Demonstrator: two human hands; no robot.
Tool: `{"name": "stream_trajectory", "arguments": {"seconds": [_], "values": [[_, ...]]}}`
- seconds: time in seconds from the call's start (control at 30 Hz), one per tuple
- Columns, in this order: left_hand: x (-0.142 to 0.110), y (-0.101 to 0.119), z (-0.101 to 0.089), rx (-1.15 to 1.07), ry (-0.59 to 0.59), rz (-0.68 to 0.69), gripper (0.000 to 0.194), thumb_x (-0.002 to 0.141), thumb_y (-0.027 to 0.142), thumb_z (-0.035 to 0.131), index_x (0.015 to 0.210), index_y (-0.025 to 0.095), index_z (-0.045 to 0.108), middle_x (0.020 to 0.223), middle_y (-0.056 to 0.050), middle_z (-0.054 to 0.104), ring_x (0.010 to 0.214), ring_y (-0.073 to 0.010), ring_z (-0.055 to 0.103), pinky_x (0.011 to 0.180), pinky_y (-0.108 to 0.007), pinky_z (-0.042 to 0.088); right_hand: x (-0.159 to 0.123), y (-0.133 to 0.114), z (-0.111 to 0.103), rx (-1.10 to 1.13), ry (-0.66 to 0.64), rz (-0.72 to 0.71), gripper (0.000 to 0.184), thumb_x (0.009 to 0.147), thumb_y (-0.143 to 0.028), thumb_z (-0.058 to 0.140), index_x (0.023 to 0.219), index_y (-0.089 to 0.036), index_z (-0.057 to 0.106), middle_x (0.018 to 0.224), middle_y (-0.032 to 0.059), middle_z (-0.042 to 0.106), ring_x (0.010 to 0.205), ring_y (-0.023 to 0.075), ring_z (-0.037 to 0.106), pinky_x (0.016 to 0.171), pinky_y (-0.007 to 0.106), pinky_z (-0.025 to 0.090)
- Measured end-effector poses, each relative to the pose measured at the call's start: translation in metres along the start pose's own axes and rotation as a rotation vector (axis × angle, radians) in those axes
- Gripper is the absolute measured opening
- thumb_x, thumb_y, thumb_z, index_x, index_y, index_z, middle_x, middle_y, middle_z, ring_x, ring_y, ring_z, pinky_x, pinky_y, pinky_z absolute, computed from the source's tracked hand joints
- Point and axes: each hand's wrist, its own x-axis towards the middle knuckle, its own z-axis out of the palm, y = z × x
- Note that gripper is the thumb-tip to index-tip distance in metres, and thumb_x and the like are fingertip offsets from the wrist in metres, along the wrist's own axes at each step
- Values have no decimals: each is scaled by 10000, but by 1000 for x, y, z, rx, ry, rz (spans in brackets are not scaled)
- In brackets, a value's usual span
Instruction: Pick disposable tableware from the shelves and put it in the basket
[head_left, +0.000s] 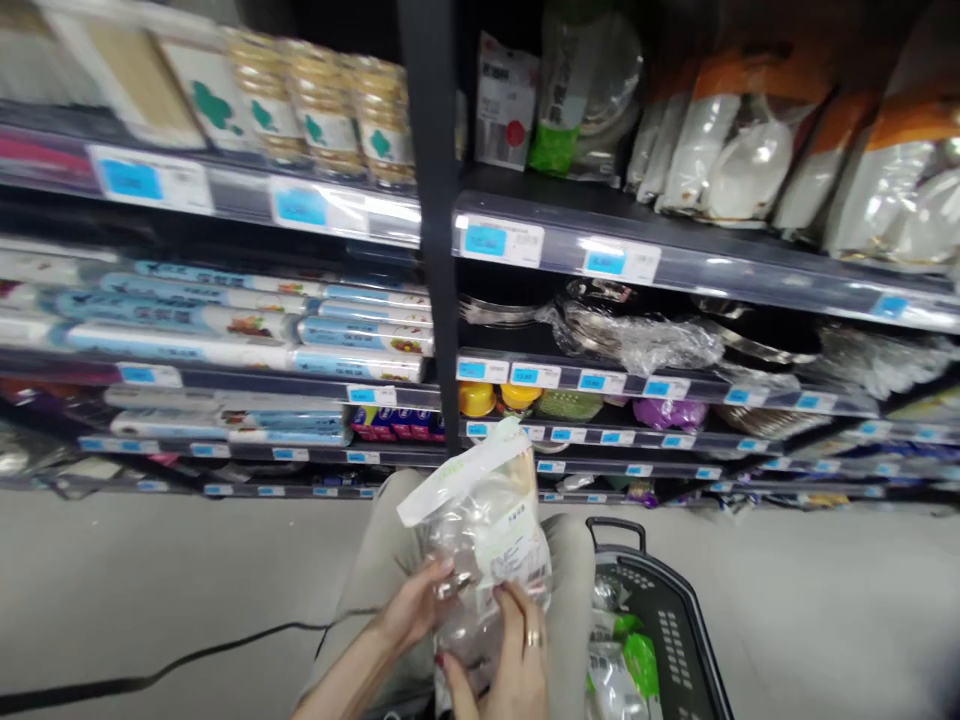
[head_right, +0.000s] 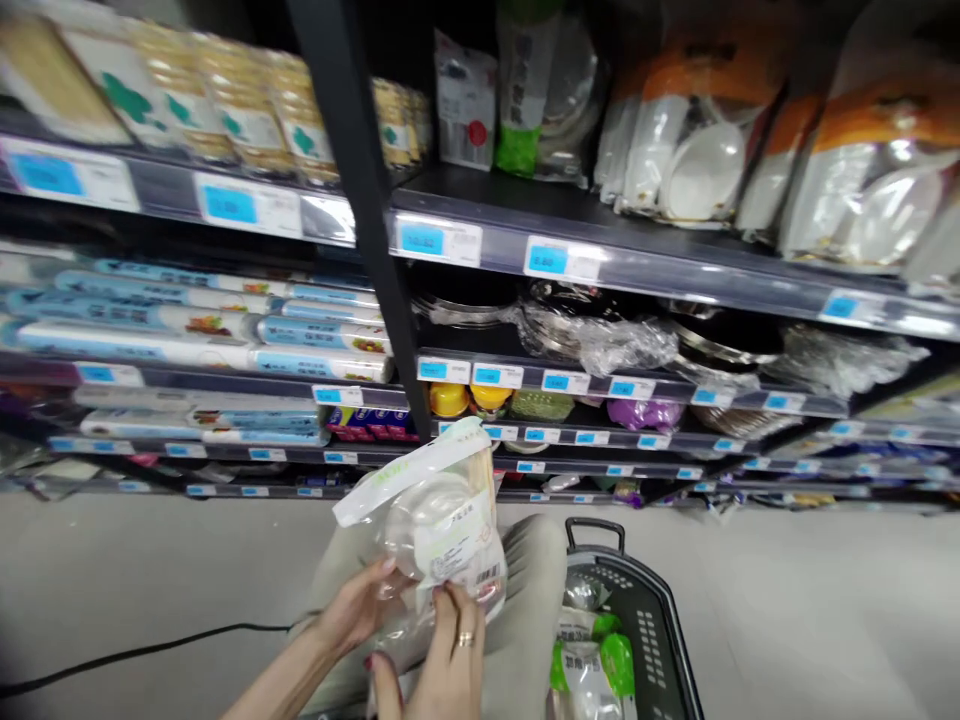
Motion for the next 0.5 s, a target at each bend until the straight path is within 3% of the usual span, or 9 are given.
{"name": "stream_trajectory", "arguments": {"seconds": [0.1, 0.2, 0.27, 0.37, 0.5], "values": [[-6, -10, 4, 74, -129, -35, 540, 707, 482, 743, 1156, 193, 664, 1186, -84, 674, 1238, -295, 527, 1127, -418, 323, -8, -4, 7, -57, 36, 171, 791, 727, -431, 718, 1355, -129, 344, 1326, 228, 468, 1226, 396, 476, 918, 559, 515], [-13, -14, 5, 226, -284, -112, 708, 783, 658, 592, 1359, 254, 520, 1392, -49, 535, 1404, -272, 320, 1207, -408, 141, -15, 1, 9, -22, -29, 276, 926, 656, -283, 766, 1419, -150, 259, 1432, 208, 387, 1293, 370, 442, 978, 506, 508], [-15, -15, 7, 384, -395, -129, 794, 816, 731, 455, 1467, 290, 346, 1507, -21, 386, 1454, -263, 188, 1212, -422, 81, -20, 6, 7, 8, -58, 381, 989, 620, -199, 755, 1442, -141, 208, 1466, 208, 356, 1290, 344, 464, 985, 459, 513], [-15, -18, 17, 702, -547, -76, 802, 854, 702, 403, 1510, 332, 130, 1596, 36, 125, 1476, -262, 34, 1207, -444, 9, -31, 18, -3, 24, -33, 517, 950, 617, -179, 716, 1424, -95, 222, 1424, 233, 415, 1226, 347, 531, 944, 449, 535], [-14, -29, 47, 978, -744, -19, 744, 867, 668, 423, 1496, 368, 162, 1597, 87, 8, 1474, -262, -56, 1198, -451, -35, -51, 48, -29, 139, 56, 622, 759, 712, -180, 614, 1396, -86, 299, 1360, 210, 501, 1185, 294, 568, 969, 419, 511]]}}
